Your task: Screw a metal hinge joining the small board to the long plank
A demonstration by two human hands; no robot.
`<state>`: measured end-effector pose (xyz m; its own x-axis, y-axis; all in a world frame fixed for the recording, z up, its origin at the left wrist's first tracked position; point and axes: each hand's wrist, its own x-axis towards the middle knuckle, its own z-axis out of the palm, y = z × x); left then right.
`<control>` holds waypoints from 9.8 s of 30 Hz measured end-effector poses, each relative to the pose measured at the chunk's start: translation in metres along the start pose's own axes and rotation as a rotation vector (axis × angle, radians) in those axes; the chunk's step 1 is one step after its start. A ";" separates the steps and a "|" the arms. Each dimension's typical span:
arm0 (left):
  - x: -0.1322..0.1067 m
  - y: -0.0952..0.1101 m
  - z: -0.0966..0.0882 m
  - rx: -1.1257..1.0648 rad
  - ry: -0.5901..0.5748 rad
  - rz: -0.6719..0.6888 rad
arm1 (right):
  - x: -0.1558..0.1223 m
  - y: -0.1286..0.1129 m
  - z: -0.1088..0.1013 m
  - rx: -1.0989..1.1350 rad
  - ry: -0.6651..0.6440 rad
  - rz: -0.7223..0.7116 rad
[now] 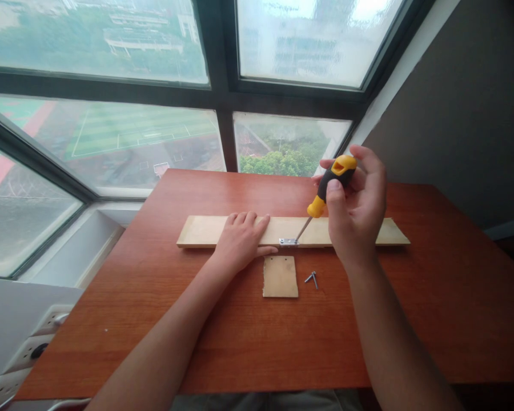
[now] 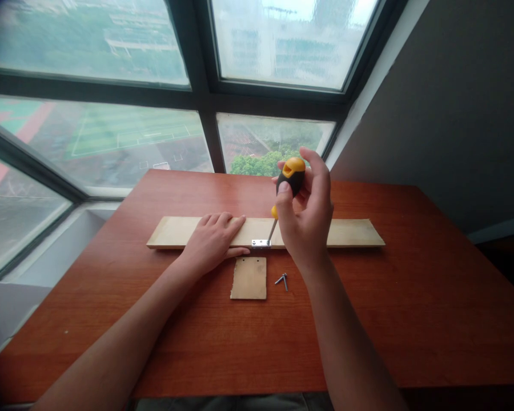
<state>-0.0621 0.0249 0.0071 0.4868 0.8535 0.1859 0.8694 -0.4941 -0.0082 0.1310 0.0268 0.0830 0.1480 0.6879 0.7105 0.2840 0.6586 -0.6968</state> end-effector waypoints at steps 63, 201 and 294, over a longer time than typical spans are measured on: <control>0.000 0.001 -0.001 0.019 -0.008 -0.011 | -0.006 -0.008 0.005 -0.132 -0.116 0.085; -0.001 0.000 0.002 -0.016 0.015 -0.014 | 0.064 -0.061 -0.002 -0.846 -0.698 -0.070; -0.005 -0.001 0.010 -0.040 0.065 -0.023 | 0.057 -0.050 -0.040 -0.857 -0.563 0.032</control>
<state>-0.0649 0.0231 -0.0033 0.4586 0.8529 0.2494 0.8757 -0.4815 0.0362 0.1633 0.0204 0.1621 -0.2358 0.8901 0.3900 0.9017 0.3500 -0.2538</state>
